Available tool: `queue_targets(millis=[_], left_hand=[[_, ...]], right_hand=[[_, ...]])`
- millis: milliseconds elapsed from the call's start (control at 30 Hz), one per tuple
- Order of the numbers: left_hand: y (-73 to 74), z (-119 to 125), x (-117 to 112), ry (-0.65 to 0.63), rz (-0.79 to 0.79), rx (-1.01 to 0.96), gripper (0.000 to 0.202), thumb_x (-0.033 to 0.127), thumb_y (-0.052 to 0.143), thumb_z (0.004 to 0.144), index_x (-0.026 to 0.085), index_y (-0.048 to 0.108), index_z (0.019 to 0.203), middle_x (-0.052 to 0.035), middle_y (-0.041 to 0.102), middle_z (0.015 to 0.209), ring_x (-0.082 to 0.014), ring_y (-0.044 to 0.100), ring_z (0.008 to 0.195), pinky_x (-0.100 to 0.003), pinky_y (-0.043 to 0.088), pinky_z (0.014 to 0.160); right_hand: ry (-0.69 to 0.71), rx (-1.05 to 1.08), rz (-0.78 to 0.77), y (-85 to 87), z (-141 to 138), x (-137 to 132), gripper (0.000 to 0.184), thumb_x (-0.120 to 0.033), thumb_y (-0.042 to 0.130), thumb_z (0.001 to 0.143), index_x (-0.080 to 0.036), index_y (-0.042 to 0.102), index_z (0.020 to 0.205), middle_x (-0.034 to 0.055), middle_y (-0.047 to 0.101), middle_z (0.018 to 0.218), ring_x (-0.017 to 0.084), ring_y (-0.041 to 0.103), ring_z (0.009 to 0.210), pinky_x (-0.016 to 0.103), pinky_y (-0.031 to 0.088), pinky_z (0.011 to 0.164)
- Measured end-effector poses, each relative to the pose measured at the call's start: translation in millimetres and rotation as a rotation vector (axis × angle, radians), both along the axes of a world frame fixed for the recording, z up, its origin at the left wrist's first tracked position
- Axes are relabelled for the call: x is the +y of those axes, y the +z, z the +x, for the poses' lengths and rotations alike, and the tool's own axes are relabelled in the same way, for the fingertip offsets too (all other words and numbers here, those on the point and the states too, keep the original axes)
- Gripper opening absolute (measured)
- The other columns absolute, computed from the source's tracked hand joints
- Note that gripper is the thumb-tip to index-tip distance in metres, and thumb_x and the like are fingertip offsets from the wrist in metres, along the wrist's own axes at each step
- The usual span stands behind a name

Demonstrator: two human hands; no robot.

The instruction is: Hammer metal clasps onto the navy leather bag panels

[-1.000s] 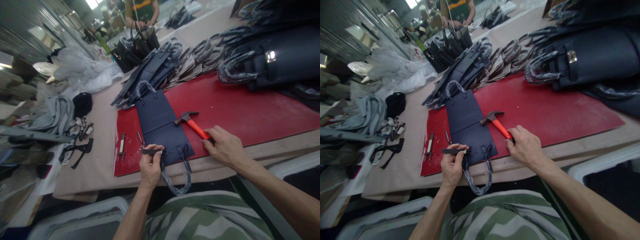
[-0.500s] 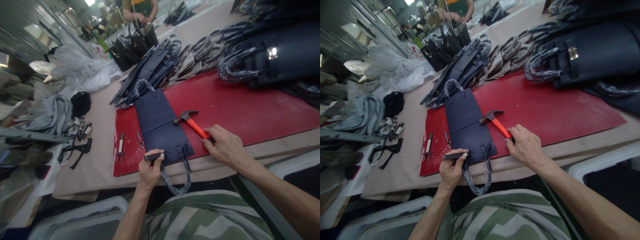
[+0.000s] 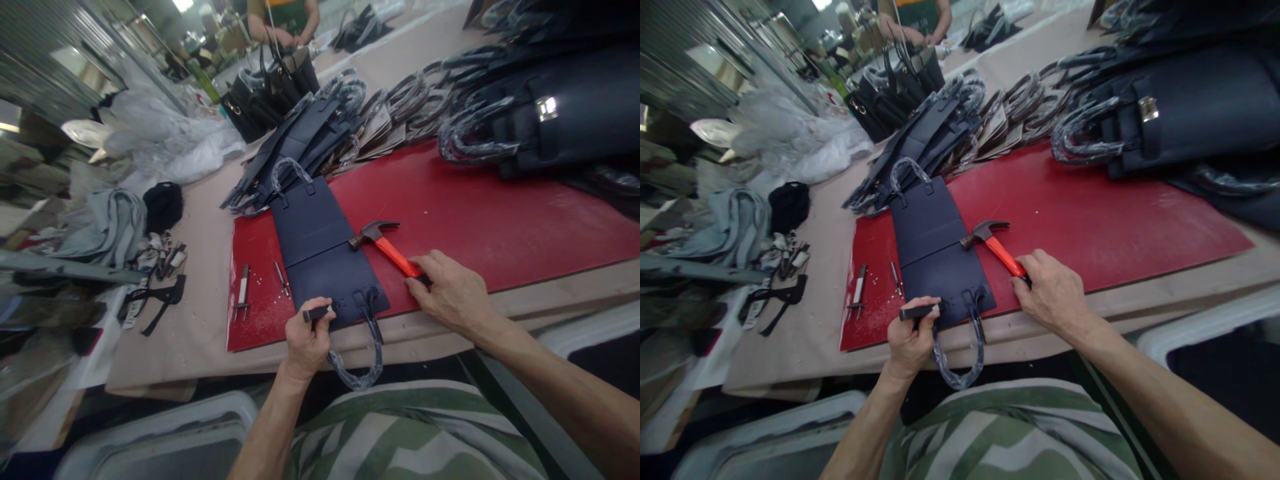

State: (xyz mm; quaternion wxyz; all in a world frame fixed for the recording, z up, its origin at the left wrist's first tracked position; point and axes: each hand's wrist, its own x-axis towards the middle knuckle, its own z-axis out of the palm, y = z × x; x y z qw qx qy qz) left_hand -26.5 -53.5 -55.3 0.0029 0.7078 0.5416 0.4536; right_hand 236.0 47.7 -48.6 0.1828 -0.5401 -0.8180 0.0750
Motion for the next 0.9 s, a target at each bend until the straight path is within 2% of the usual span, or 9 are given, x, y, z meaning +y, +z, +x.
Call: queue_targets(millis=[167, 267, 433, 567, 633, 700, 733, 833, 900], left_hand=[[-4.6, 1, -1, -0.071, 0.071, 0.032, 0.018, 0.010, 0.063, 0.091, 0.016, 0.061, 0.107, -0.0104, 0.076, 0.095, -0.0189, 0.075, 0.090, -0.030, 0.062, 0.085], [-6.4, 2, -3, -0.066, 0.092, 0.033, 0.016, 0.012, 0.062, 0.092, 0.016, 0.062, 0.107, -0.0103, 0.076, 0.097, -0.0193, 0.075, 0.091, -0.030, 0.063, 0.084], [-0.3, 4, -1, 0.064, -0.006, -0.023, 0.009, 0.017, 0.061, 0.094, 0.017, 0.064, 0.103, -0.0072, 0.075, 0.092, -0.0178, 0.075, 0.086, -0.029, 0.062, 0.082], [2.0, 4, 1, 0.031, -0.029, 0.007, 0.009, 0.018, 0.060, 0.094, 0.017, 0.063, 0.103, -0.0068, 0.075, 0.092, -0.0173, 0.074, 0.086, -0.026, 0.061, 0.079], [0.2, 4, 1, 0.002, -0.025, 0.016, 0.011, 0.016, 0.060, 0.094, 0.017, 0.062, 0.105, -0.0072, 0.074, 0.094, -0.0168, 0.074, 0.086, -0.025, 0.061, 0.079], [-2.0, 3, 2, -0.032, -0.020, 0.026, 0.014, 0.014, 0.060, 0.094, 0.017, 0.061, 0.107, -0.0074, 0.074, 0.095, -0.0166, 0.073, 0.087, -0.025, 0.060, 0.079], [-2.7, 3, 2, -0.042, -0.022, 0.026, 0.014, 0.014, 0.060, 0.094, 0.017, 0.061, 0.107, -0.0074, 0.074, 0.095, -0.0166, 0.073, 0.087, -0.025, 0.059, 0.079], [-2.8, 3, 3, -0.031, -0.075, -0.016, 0.013, 0.015, 0.059, 0.094, 0.018, 0.062, 0.107, -0.0067, 0.074, 0.095, -0.0167, 0.073, 0.085, -0.025, 0.059, 0.077], [-1.4, 3, 4, -0.008, -0.115, -0.053, 0.012, 0.018, 0.059, 0.094, 0.019, 0.062, 0.105, -0.0059, 0.074, 0.093, -0.0167, 0.073, 0.081, -0.025, 0.059, 0.074]], right_hand=[[-0.007, -0.010, 0.006, -0.5, 0, -1, 0.029, -0.033, 0.051, 0.090, -0.015, 0.066, 0.106, 0.0082, 0.060, 0.091, 0.024, 0.060, 0.082, 0.032, 0.039, 0.063], [-0.010, -0.008, 0.014, 0.4, 0, 0, 0.028, -0.033, 0.051, 0.089, -0.016, 0.066, 0.106, 0.0080, 0.060, 0.091, 0.024, 0.060, 0.082, 0.032, 0.038, 0.063], [-0.011, -0.017, 0.012, 1.4, -1, -1, 0.028, -0.033, 0.050, 0.089, -0.016, 0.066, 0.105, 0.0086, 0.061, 0.091, 0.024, 0.060, 0.082, 0.032, 0.039, 0.064], [-0.013, -0.006, -0.007, 2.5, -1, 0, 0.030, -0.033, 0.049, 0.089, -0.016, 0.066, 0.106, 0.0098, 0.062, 0.092, 0.025, 0.061, 0.082, 0.032, 0.040, 0.064], [-0.008, 0.010, -0.064, 8.0, -1, 3, 0.027, -0.032, 0.049, 0.087, -0.016, 0.065, 0.102, 0.0105, 0.063, 0.093, 0.025, 0.060, 0.081, 0.033, 0.040, 0.064], [-0.018, 0.066, -0.236, 17.9, -1, 8, 0.019, -0.031, 0.053, 0.082, -0.018, 0.062, 0.092, 0.0088, 0.063, 0.086, 0.023, 0.059, 0.074, 0.032, 0.040, 0.063], [-0.033, 0.136, -0.379, 23.9, -2, 10, 0.015, -0.030, 0.055, 0.078, -0.019, 0.059, 0.087, 0.0067, 0.063, 0.079, 0.021, 0.058, 0.068, 0.031, 0.040, 0.060], [-0.104, 0.515, -0.962, 41.6, -7, 13, 0.013, -0.026, 0.057, 0.069, -0.022, 0.048, 0.078, 0.0000, 0.056, 0.062, 0.016, 0.050, 0.052, 0.028, 0.040, 0.050], [-0.130, 0.746, -1.241, 51.9, -11, 12, 0.013, -0.025, 0.055, 0.069, -0.022, 0.045, 0.077, -0.0015, 0.052, 0.060, 0.012, 0.044, 0.045, 0.024, 0.037, 0.043]])
